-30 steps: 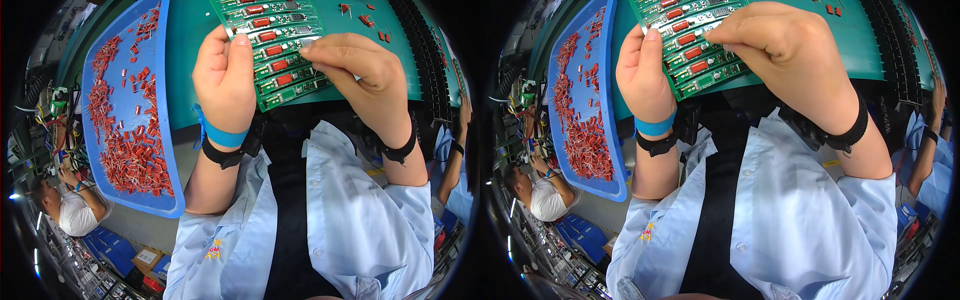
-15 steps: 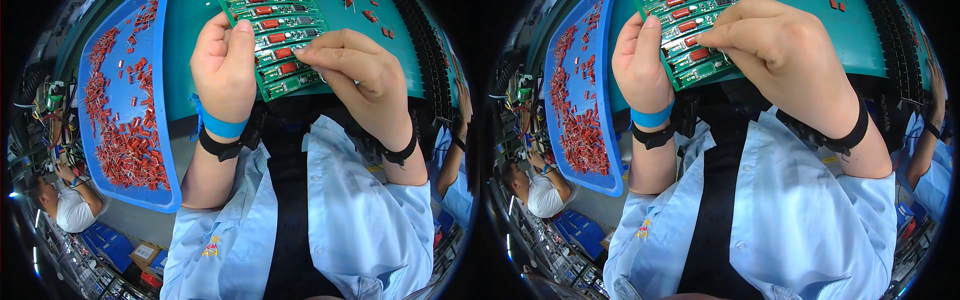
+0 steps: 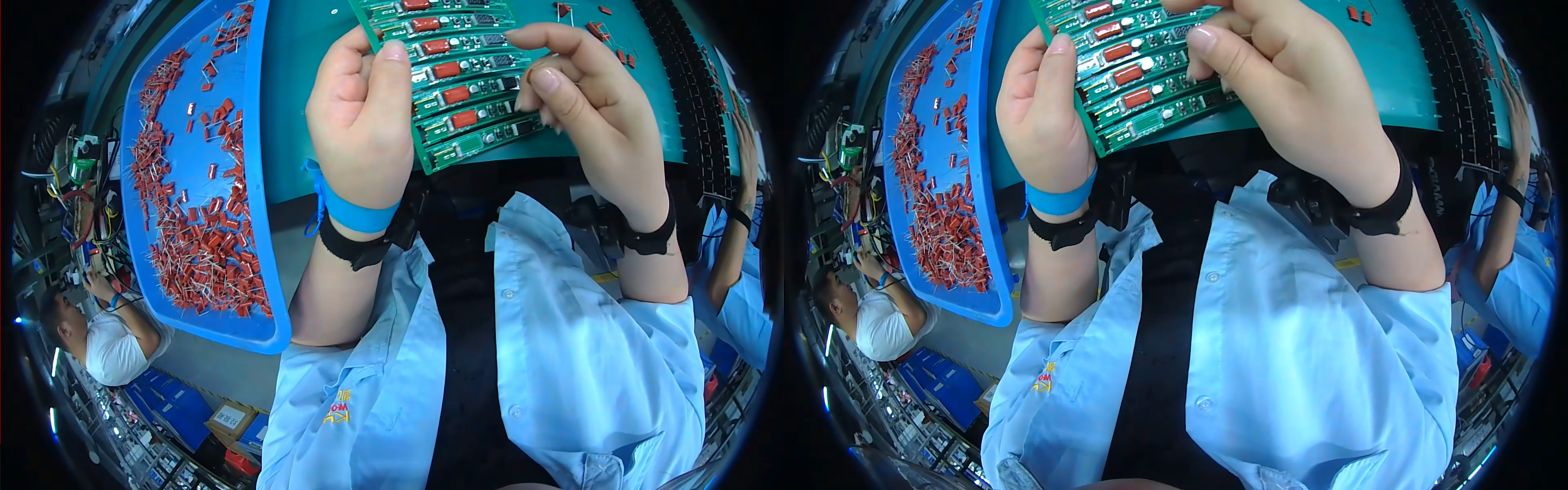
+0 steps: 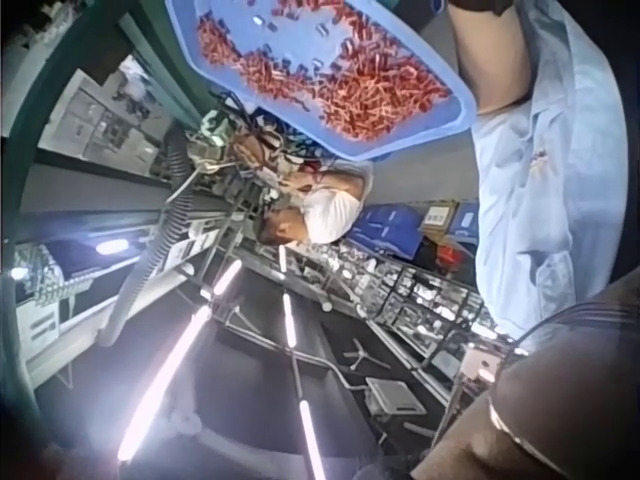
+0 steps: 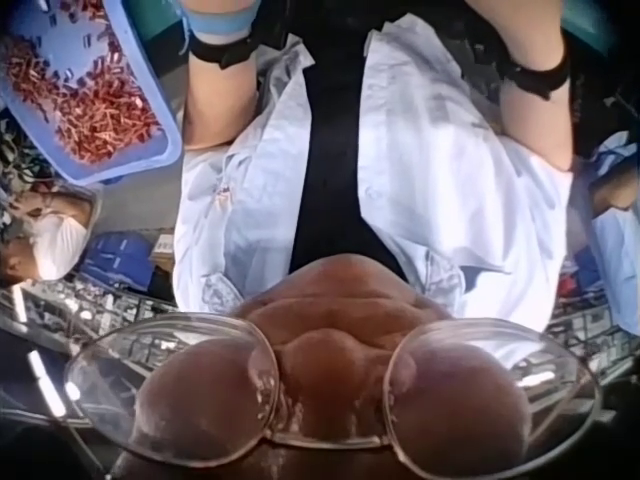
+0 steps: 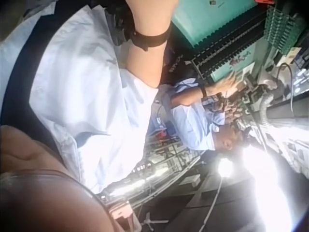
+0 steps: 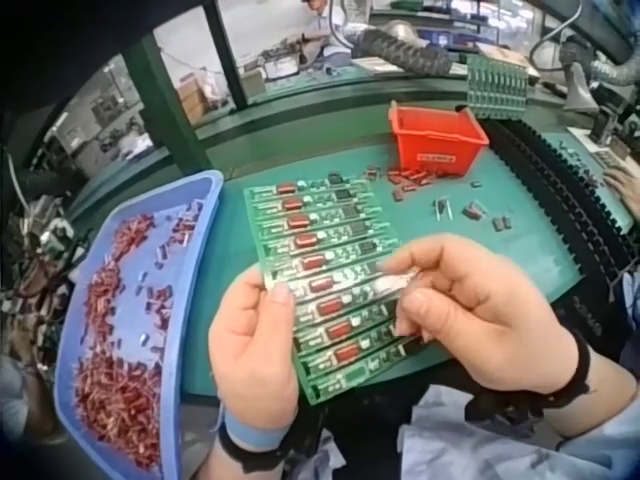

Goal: The person picks up a red component from a bin, inserts it into a circuit board, and flips the board over to place it onto a rack. They then pick up a new circuit board to repeat the process.

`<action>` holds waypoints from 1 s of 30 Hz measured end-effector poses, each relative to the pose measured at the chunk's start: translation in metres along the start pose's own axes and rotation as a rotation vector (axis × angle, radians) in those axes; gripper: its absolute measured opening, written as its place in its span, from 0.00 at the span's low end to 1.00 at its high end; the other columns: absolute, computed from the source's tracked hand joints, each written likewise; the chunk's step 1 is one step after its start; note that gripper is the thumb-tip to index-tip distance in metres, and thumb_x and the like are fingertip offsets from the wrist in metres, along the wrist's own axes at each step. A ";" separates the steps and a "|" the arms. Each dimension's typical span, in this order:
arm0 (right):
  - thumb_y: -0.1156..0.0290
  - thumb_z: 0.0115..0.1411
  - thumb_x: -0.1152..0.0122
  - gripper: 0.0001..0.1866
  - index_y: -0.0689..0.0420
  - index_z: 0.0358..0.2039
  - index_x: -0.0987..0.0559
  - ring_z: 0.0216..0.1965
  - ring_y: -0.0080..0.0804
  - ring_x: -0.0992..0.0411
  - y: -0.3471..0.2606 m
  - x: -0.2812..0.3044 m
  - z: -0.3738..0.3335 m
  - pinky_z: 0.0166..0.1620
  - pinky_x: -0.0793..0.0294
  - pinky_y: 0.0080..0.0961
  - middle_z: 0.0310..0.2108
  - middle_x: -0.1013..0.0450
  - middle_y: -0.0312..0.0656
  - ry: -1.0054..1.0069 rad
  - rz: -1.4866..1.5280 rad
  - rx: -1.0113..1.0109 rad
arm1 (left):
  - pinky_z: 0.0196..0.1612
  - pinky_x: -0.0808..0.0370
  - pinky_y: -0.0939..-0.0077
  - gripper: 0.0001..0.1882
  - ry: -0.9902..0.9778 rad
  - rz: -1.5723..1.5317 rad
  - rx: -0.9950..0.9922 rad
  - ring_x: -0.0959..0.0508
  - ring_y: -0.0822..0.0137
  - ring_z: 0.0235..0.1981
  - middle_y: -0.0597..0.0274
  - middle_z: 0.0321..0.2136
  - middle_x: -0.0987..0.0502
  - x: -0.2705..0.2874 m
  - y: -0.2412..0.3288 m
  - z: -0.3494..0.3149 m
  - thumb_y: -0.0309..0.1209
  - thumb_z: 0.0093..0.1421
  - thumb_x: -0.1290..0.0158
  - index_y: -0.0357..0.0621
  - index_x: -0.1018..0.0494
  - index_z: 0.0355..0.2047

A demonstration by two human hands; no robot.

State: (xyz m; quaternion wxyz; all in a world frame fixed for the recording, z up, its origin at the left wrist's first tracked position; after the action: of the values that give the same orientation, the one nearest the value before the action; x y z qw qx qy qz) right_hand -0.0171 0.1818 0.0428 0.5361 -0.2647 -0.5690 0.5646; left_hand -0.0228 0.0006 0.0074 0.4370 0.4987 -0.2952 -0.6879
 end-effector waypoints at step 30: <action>0.75 0.57 0.46 0.17 0.57 0.48 0.26 0.31 0.24 0.28 0.020 0.065 0.040 0.36 0.29 0.17 0.31 0.26 0.39 0.295 -0.778 0.082 | 0.43 0.29 0.81 0.13 0.062 0.071 0.031 0.26 0.75 0.38 0.57 0.40 0.26 -0.001 0.005 -0.002 0.23 0.63 0.59 0.29 0.36 0.47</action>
State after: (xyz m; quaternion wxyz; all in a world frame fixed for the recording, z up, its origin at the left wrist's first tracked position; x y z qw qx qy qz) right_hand -0.0784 0.2306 0.0532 0.7952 -0.0867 -0.5208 0.2982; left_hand -0.0190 -0.0007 0.0111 0.4622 0.5157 -0.3094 -0.6517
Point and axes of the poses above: each hand's wrist, its own z-axis towards the middle knuckle, its own x-axis out of the back of the hand, y = z × x, the point moved 2 cm from there along z, towards the middle knuckle
